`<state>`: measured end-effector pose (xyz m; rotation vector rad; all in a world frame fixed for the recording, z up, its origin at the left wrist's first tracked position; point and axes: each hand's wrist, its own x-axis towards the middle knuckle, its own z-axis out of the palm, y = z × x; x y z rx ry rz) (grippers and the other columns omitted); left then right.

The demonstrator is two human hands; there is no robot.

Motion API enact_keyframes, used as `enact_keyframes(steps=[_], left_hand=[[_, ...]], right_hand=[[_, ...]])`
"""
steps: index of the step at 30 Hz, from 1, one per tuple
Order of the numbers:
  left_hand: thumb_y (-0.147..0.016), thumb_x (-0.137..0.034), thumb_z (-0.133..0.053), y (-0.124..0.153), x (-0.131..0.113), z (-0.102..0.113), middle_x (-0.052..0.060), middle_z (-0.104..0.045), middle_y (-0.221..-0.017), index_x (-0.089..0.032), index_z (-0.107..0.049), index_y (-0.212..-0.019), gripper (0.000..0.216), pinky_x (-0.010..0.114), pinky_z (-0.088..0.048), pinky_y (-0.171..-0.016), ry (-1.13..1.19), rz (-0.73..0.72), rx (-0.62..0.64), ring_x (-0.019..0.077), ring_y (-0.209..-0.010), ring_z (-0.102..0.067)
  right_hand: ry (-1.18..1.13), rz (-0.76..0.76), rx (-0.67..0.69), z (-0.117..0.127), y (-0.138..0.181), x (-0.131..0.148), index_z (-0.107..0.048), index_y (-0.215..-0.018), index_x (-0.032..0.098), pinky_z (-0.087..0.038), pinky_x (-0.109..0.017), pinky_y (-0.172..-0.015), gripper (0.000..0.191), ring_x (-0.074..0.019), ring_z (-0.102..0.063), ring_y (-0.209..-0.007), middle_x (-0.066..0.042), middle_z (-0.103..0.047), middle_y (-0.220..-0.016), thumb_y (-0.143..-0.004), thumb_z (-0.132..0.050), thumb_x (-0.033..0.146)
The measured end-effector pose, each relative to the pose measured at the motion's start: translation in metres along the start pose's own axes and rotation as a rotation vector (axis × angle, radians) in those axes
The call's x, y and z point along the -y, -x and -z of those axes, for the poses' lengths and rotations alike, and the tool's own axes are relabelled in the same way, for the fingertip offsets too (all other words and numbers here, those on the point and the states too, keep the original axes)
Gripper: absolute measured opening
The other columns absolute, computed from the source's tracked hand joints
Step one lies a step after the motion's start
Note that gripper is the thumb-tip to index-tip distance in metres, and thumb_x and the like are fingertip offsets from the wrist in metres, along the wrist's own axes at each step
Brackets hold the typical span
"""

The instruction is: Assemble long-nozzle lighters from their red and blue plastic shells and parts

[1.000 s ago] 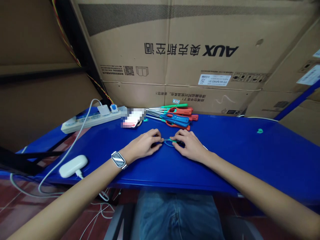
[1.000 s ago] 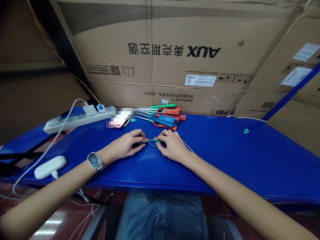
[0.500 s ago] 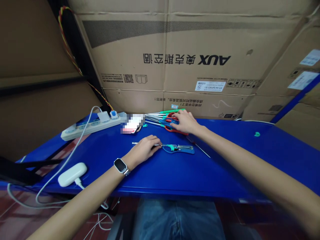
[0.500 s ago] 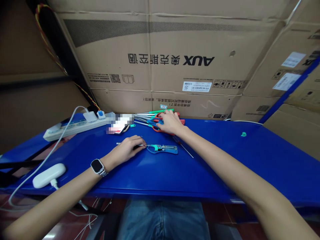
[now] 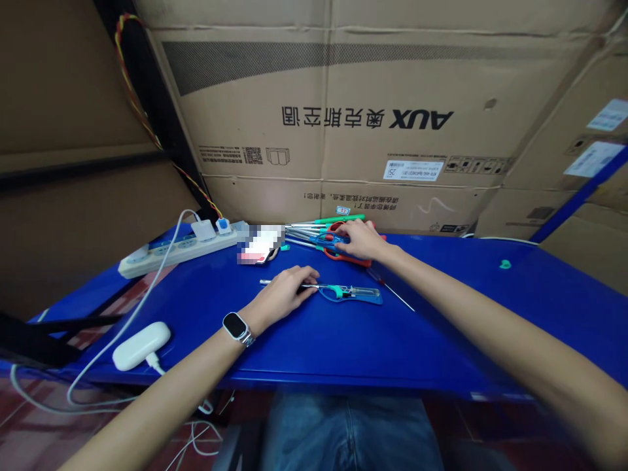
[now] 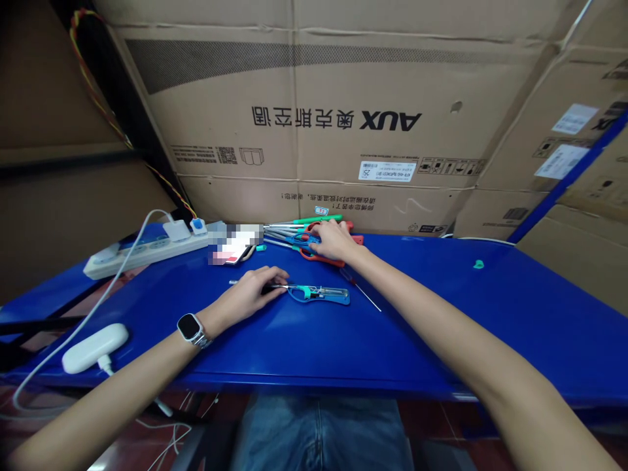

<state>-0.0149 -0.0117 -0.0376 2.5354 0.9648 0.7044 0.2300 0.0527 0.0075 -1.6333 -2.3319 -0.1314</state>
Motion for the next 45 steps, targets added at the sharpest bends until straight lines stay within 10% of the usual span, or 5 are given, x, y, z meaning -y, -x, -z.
enact_keyframes(steps=[12, 19, 45], left_hand=[[-0.087, -0.032, -0.063, 0.001, -0.001, 0.007, 0.006, -0.066, -0.109, -0.021, -0.059, -0.110, 0.025, 0.041, -0.051, -0.091, -0.071, -0.042, -0.075, 0.0232, -0.102, -0.062], [-0.077, -0.013, -0.054, 0.002, -0.001, 0.021, 0.007, -0.067, -0.106, -0.019, -0.058, -0.108, 0.032, 0.039, -0.054, -0.087, 0.019, -0.003, -0.232, 0.0223, -0.099, -0.063], [-0.086, -0.031, -0.061, -0.001, -0.005, 0.011, 0.007, -0.066, -0.110, -0.021, -0.065, -0.108, 0.024, 0.046, -0.046, -0.099, -0.083, -0.054, 0.046, 0.0254, -0.105, -0.060]], right_hand=[[-0.135, 0.102, -0.186, 0.022, 0.043, 0.014, -0.065, -0.115, 0.018, -0.046, -0.033, -0.072, 0.027, -0.0240, -0.064, -0.090, -0.010, -0.071, -0.107, -0.093, -0.052, 0.028], [-0.201, 0.204, -0.013, 0.017, 0.096, 0.030, -0.053, -0.137, 0.027, -0.052, -0.037, -0.084, 0.040, -0.0250, -0.067, -0.106, -0.008, -0.065, -0.131, -0.101, -0.043, 0.041], [-0.367, 0.250, 0.115, -0.008, 0.112, 0.024, -0.063, -0.123, 0.023, -0.045, -0.039, -0.093, 0.041, -0.0233, -0.057, -0.104, -0.009, -0.059, -0.108, -0.095, -0.052, 0.051]])
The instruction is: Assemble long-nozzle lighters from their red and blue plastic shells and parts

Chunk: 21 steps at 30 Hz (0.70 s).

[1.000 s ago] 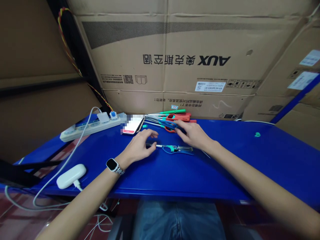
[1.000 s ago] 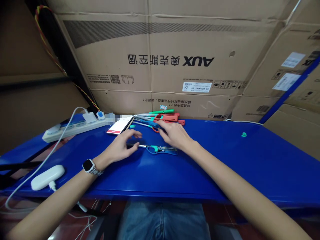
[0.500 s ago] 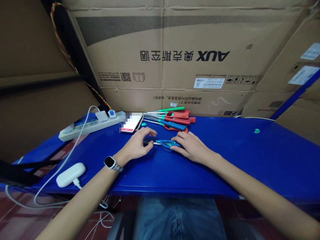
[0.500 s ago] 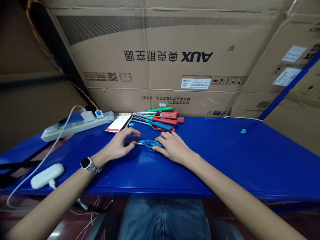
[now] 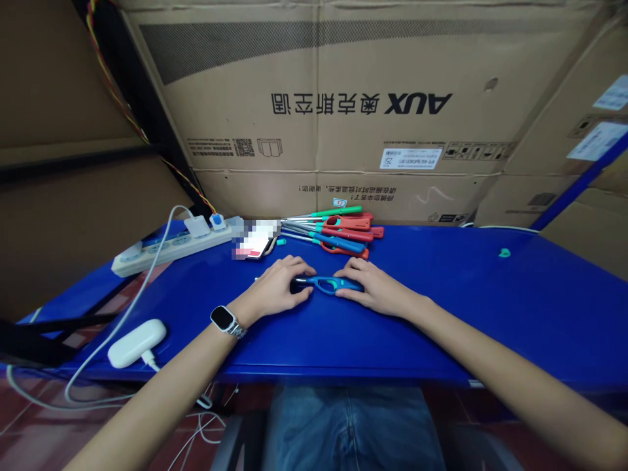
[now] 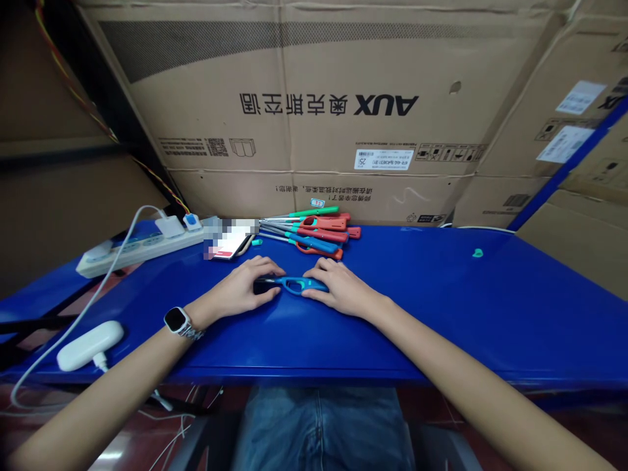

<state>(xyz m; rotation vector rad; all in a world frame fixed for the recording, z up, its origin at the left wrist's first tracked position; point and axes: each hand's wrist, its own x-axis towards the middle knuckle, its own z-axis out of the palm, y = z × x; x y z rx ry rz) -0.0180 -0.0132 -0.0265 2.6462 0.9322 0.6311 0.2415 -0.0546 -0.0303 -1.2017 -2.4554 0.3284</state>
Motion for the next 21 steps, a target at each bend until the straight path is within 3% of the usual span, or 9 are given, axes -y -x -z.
enact_keyframes(steps=[7, 14, 21], left_hand=[[-0.091, -0.030, -0.058, -0.012, 0.011, -0.004, 0.006, -0.064, -0.100, -0.021, -0.068, -0.100, 0.017, 0.037, -0.048, -0.086, 0.015, -0.006, 0.097, 0.0224, -0.094, -0.059], [-0.090, -0.032, -0.060, -0.013, 0.014, -0.003, 0.005, -0.064, -0.095, -0.021, -0.067, -0.096, 0.015, 0.035, -0.047, -0.081, 0.030, -0.007, 0.090, 0.0219, -0.091, -0.057], [-0.086, -0.032, -0.062, -0.012, 0.017, -0.004, 0.004, -0.062, -0.089, -0.020, -0.066, -0.091, 0.013, 0.034, -0.048, -0.078, 0.010, 0.005, 0.078, 0.0211, -0.086, -0.057]], right_hand=[[-0.139, 0.011, 0.010, 0.005, -0.001, -0.008, -0.066, -0.121, 0.022, -0.049, -0.036, -0.093, 0.039, -0.0208, -0.058, -0.098, -0.007, -0.058, -0.103, -0.093, -0.058, 0.048], [-0.115, -0.012, 0.001, 0.006, -0.002, -0.014, -0.068, -0.121, 0.023, -0.050, -0.037, -0.089, 0.040, -0.0208, -0.060, -0.094, -0.008, -0.061, -0.102, -0.091, -0.062, 0.048], [-0.193, -0.013, -0.013, 0.009, -0.004, -0.018, -0.069, -0.101, 0.019, -0.049, -0.033, -0.081, 0.031, -0.0199, -0.063, -0.089, -0.005, -0.068, -0.097, -0.088, -0.066, 0.047]])
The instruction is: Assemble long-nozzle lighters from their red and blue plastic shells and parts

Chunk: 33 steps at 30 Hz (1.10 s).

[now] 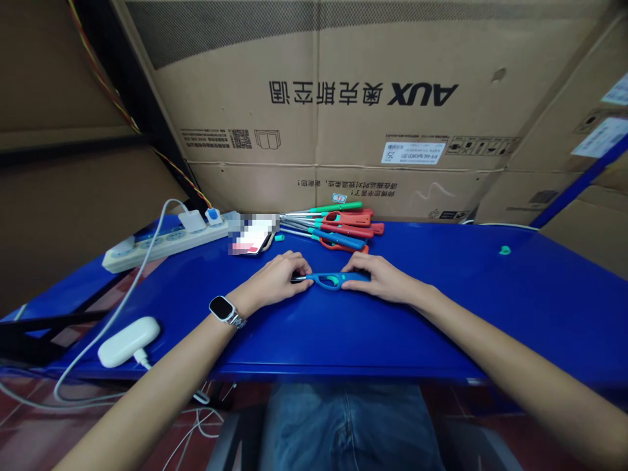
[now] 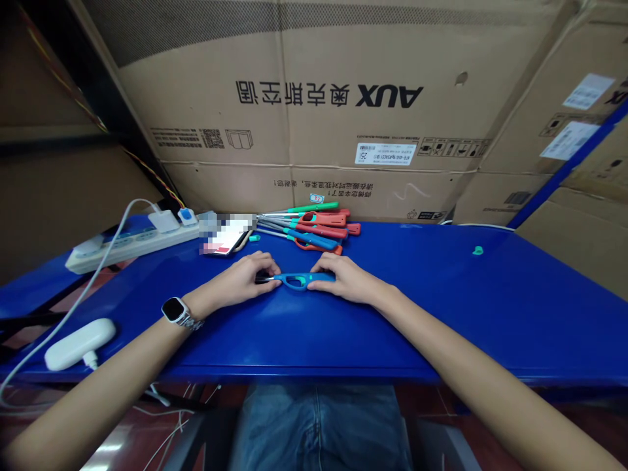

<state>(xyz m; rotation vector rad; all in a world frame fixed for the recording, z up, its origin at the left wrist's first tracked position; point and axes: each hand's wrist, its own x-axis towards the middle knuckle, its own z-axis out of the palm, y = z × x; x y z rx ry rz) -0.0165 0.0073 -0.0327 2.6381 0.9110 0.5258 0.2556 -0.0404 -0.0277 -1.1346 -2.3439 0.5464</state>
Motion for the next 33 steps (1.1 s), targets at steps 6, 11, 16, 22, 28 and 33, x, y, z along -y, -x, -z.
enact_keyframes(steps=[6, 11, 16, 22, 28, 33], left_hand=[[-0.083, -0.029, -0.064, 0.001, -0.004, 0.004, 0.003, -0.063, -0.085, -0.019, -0.066, -0.087, 0.011, 0.034, -0.048, -0.077, 0.010, 0.021, 0.013, 0.0204, -0.083, -0.057], [-0.083, -0.031, -0.066, 0.003, -0.009, 0.003, 0.005, -0.063, -0.093, -0.020, -0.066, -0.095, 0.017, 0.035, -0.049, -0.080, 0.013, 0.007, -0.025, 0.0209, -0.087, -0.059], [-0.089, -0.035, -0.062, 0.000, -0.006, 0.000, 0.005, -0.062, -0.092, -0.018, -0.069, -0.097, 0.020, 0.032, -0.049, -0.076, 0.159, -0.002, 0.002, 0.0181, -0.080, -0.058], [-0.083, -0.035, -0.066, -0.003, 0.000, 0.001, 0.004, -0.062, -0.086, -0.017, -0.070, -0.093, 0.022, 0.030, -0.047, -0.070, 0.263, 0.090, 0.022, 0.0163, -0.073, -0.057], [-0.080, -0.030, -0.064, 0.003, -0.014, 0.005, 0.005, -0.063, -0.090, -0.018, -0.068, -0.093, 0.017, 0.033, -0.047, -0.076, 0.158, 0.067, 0.009, 0.0195, -0.081, -0.057], [-0.089, -0.042, -0.063, 0.005, -0.015, 0.005, 0.005, -0.068, -0.093, -0.020, -0.070, -0.100, 0.026, 0.032, -0.046, -0.080, 0.187, 0.007, -0.021, 0.0197, -0.083, -0.060]], right_hand=[[-0.019, 0.015, -0.007, 0.001, 0.001, -0.001, -0.071, -0.104, 0.020, -0.049, -0.034, -0.083, 0.034, -0.0198, -0.062, -0.089, -0.006, -0.065, -0.098, -0.088, -0.065, 0.049], [-0.023, 0.009, -0.008, -0.001, -0.001, -0.004, -0.072, -0.104, 0.019, -0.049, -0.033, -0.081, 0.034, -0.0190, -0.062, -0.086, -0.005, -0.063, -0.095, -0.086, -0.067, 0.048], [-0.011, 0.006, 0.014, -0.001, 0.000, -0.003, -0.070, -0.107, 0.019, -0.048, -0.033, -0.084, 0.032, -0.0191, -0.062, -0.090, -0.006, -0.065, -0.099, -0.088, -0.067, 0.045], [0.035, -0.127, 0.019, 0.003, 0.003, 0.004, -0.065, -0.099, 0.017, -0.045, -0.030, -0.071, 0.032, -0.0174, -0.058, -0.078, -0.005, -0.065, -0.088, -0.091, -0.060, 0.047], [-0.044, -0.145, 0.057, 0.002, 0.004, 0.011, -0.059, -0.091, 0.017, -0.041, -0.027, -0.066, 0.036, -0.0153, -0.054, -0.073, -0.003, -0.061, -0.085, -0.088, -0.061, 0.053], [-0.063, -0.142, 0.030, -0.003, 0.009, 0.019, -0.052, -0.096, 0.020, -0.039, -0.026, -0.063, 0.029, -0.0141, -0.056, -0.070, 0.000, -0.063, -0.085, -0.089, -0.064, 0.047]])
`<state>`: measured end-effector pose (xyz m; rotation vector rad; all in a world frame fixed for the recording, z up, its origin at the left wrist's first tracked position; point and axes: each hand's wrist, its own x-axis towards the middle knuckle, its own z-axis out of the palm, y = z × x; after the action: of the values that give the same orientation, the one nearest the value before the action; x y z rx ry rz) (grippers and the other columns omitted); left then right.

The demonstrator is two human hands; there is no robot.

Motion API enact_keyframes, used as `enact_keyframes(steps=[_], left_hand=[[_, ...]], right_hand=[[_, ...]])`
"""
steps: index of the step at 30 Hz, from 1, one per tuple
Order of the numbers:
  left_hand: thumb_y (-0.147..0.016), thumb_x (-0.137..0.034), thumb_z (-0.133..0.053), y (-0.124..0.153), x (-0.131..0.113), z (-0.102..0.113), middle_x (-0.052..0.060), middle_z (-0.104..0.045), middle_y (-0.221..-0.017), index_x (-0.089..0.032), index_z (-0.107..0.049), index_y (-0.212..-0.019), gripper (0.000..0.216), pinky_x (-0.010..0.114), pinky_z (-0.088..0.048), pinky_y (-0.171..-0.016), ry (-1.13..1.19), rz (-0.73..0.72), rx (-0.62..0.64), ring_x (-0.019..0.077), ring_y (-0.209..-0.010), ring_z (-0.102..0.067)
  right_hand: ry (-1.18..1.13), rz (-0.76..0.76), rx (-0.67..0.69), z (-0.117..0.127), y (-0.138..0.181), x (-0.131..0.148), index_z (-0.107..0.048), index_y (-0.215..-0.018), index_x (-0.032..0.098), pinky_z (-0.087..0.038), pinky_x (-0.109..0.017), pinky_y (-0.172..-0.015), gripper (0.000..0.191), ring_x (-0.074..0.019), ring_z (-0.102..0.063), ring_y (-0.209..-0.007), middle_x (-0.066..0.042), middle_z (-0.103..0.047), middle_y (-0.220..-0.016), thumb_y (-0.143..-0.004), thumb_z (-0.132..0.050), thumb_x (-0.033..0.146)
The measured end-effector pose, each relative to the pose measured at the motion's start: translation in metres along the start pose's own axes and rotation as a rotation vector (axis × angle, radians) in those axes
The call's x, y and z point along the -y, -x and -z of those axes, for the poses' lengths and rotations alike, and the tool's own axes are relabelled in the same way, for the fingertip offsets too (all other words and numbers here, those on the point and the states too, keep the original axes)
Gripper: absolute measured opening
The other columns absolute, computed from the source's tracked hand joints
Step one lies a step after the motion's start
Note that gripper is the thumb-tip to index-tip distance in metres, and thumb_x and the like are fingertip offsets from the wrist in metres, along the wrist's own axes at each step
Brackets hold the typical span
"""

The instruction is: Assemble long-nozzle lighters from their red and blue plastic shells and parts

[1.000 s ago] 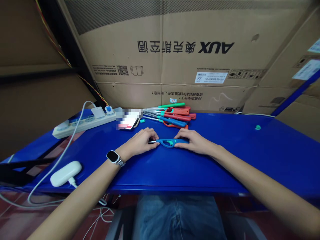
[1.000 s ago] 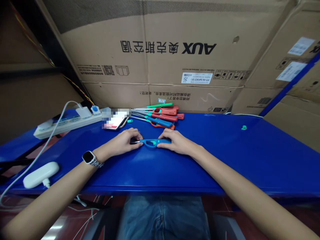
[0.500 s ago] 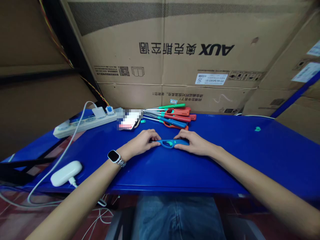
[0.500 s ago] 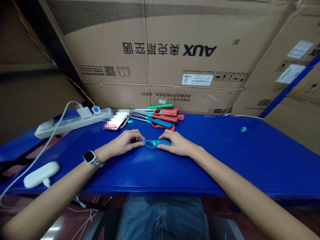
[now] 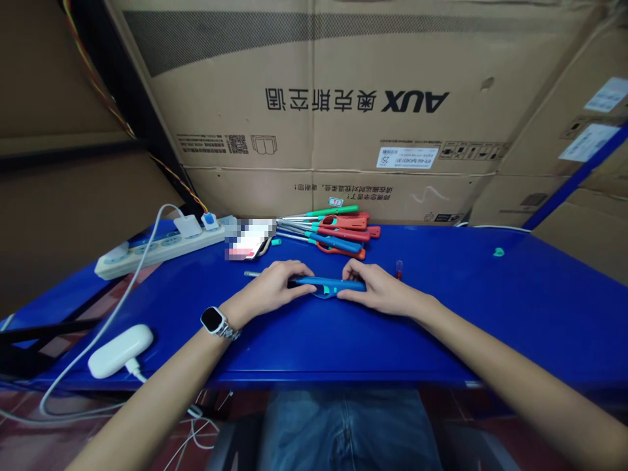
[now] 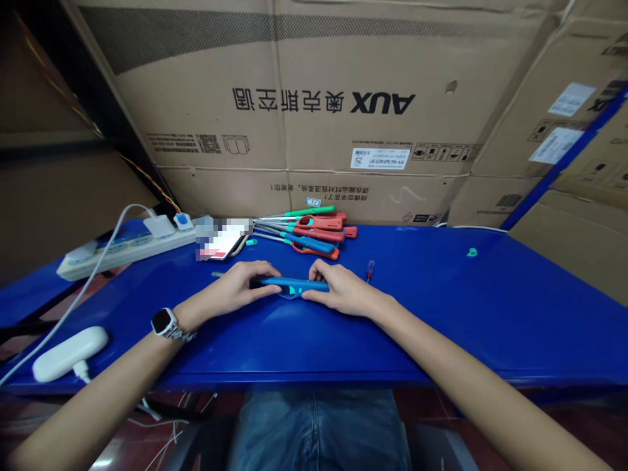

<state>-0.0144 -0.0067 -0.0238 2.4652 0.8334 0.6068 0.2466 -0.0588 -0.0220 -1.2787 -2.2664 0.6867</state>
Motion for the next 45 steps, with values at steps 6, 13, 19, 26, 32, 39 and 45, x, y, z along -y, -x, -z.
enact_keyframes(steps=[6, 13, 19, 26, 32, 39, 45], left_hand=[[-0.089, -0.042, -0.066, 0.003, 0.008, 0.005, 0.005, -0.068, -0.094, -0.021, -0.072, -0.098, 0.024, 0.030, -0.046, -0.078, -0.017, -0.068, -0.051, 0.0192, -0.085, -0.061], [-0.092, -0.043, -0.062, 0.008, 0.003, 0.006, 0.005, -0.066, -0.093, -0.021, -0.069, -0.098, 0.024, 0.031, -0.046, -0.077, -0.065, -0.101, -0.055, 0.0193, -0.085, -0.058], [-0.095, -0.041, -0.057, 0.008, -0.002, 0.008, 0.004, -0.065, -0.089, -0.020, -0.066, -0.096, 0.023, 0.032, -0.044, -0.078, -0.123, -0.181, -0.055, 0.0199, -0.086, -0.057], [-0.099, -0.038, -0.052, 0.006, -0.012, 0.009, 0.005, -0.065, -0.090, -0.018, -0.063, -0.097, 0.023, 0.035, -0.041, -0.084, -0.245, -0.248, -0.043, 0.0202, -0.085, -0.056], [-0.096, -0.041, -0.057, 0.005, -0.014, 0.011, 0.003, -0.067, -0.093, -0.021, -0.065, -0.102, 0.022, 0.037, -0.037, -0.085, -0.357, -0.203, -0.066, 0.0216, -0.090, -0.056], [-0.086, -0.044, -0.067, 0.001, -0.020, 0.004, 0.007, -0.065, -0.101, -0.020, -0.063, -0.096, 0.027, 0.037, -0.043, -0.087, -0.045, 0.089, -0.671, 0.0238, -0.097, -0.057], [-0.080, -0.058, -0.069, -0.027, -0.037, -0.025, 0.008, -0.071, -0.088, -0.014, -0.067, -0.089, 0.045, 0.030, -0.049, -0.077, 0.995, 0.277, -0.441, 0.0203, -0.085, -0.065]], right_hand=[[0.191, 0.046, -0.063, -0.007, 0.004, 0.008, -0.060, -0.103, 0.021, -0.043, -0.029, -0.072, 0.024, -0.0188, -0.063, -0.083, -0.004, -0.069, -0.096, -0.093, -0.059, 0.043], [0.320, 0.136, -0.086, -0.008, 0.004, 0.005, -0.066, -0.102, 0.021, -0.040, -0.026, -0.069, 0.026, -0.0180, -0.066, -0.081, -0.005, -0.072, -0.095, -0.099, -0.050, 0.042], [0.476, 0.112, -0.066, -0.010, 0.006, 0.010, -0.061, -0.096, 0.020, -0.026, -0.026, -0.058, 0.030, -0.0167, -0.062, -0.067, -0.004, -0.071, -0.081, -0.100, -0.043, 0.043], [0.655, 0.080, -0.028, -0.010, 0.006, 0.022, -0.057, -0.096, 0.019, -0.016, -0.030, -0.056, 0.026, -0.0175, -0.061, -0.062, -0.005, -0.071, -0.079, -0.099, -0.043, 0.041], [0.657, 0.016, -0.043, -0.015, 0.000, 0.023, -0.062, -0.107, 0.021, -0.016, -0.029, -0.056, 0.041, -0.0197, -0.064, -0.063, -0.007, -0.073, -0.076, -0.103, -0.031, 0.048], [0.213, -0.132, -0.281, -0.020, -0.006, 0.024, -0.061, -0.085, 0.022, -0.030, -0.026, -0.057, 0.041, -0.0182, -0.064, -0.062, -0.002, -0.067, -0.067, -0.102, -0.035, 0.048], [-0.153, -0.185, -0.296, -0.038, -0.015, 0.040, -0.054, -0.084, 0.022, -0.039, -0.023, -0.049, 0.042, -0.0124, -0.055, -0.039, 0.003, -0.060, -0.056, -0.100, -0.032, 0.054]])
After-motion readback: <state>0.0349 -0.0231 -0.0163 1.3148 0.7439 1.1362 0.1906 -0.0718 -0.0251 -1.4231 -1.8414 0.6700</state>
